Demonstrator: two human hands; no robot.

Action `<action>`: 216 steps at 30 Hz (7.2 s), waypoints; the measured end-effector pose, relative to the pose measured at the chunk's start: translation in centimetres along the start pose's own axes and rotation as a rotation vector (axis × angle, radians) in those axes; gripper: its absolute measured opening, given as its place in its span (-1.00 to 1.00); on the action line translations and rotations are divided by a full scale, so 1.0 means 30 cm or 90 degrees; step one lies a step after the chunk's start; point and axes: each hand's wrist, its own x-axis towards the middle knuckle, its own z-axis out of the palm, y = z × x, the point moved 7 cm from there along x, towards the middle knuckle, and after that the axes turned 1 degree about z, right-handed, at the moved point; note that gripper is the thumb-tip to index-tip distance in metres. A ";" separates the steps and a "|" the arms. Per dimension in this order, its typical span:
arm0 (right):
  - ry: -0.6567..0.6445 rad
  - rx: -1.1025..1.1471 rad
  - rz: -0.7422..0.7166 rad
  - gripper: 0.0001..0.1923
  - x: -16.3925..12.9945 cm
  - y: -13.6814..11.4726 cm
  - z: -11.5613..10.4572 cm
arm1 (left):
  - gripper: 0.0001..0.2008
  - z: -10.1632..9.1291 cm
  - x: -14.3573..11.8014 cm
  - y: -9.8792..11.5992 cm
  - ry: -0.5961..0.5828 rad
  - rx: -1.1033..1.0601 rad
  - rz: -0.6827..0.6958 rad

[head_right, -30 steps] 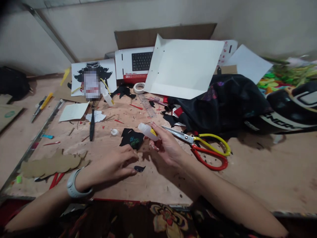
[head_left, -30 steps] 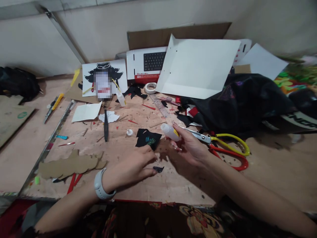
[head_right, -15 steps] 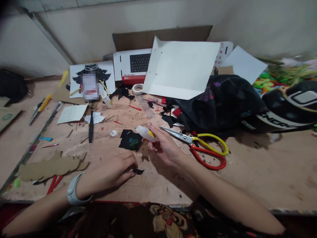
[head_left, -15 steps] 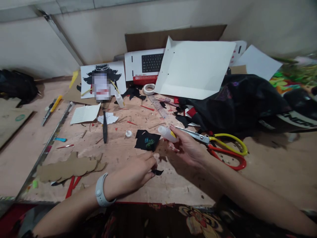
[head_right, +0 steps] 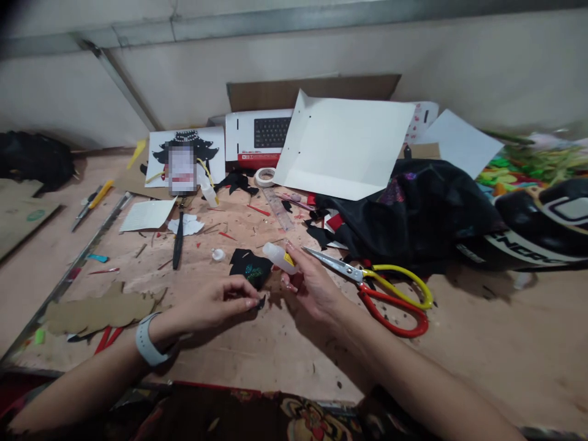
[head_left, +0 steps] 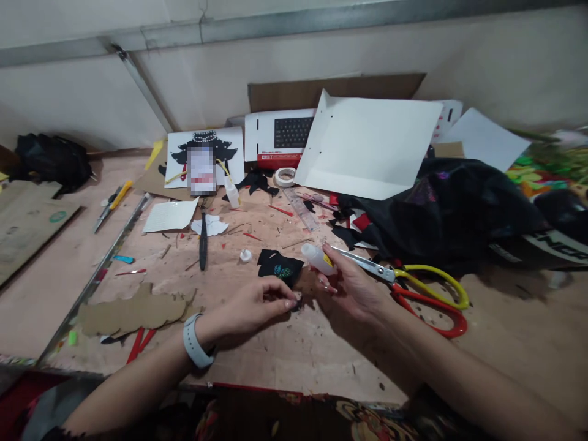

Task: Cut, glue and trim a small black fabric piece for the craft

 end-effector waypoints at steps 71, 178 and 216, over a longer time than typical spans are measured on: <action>-0.005 -0.026 -0.075 -0.60 0.026 0.004 -0.035 | -0.59 -0.041 0.034 -0.039 0.166 -0.380 -0.102; -0.193 0.274 0.118 -0.59 -0.003 0.056 0.061 | -0.47 -0.322 -0.074 0.191 0.435 0.592 0.073; -0.152 -0.786 -0.977 -0.63 -0.233 -0.044 0.129 | -0.48 -0.051 -0.011 0.058 0.143 -0.279 -0.018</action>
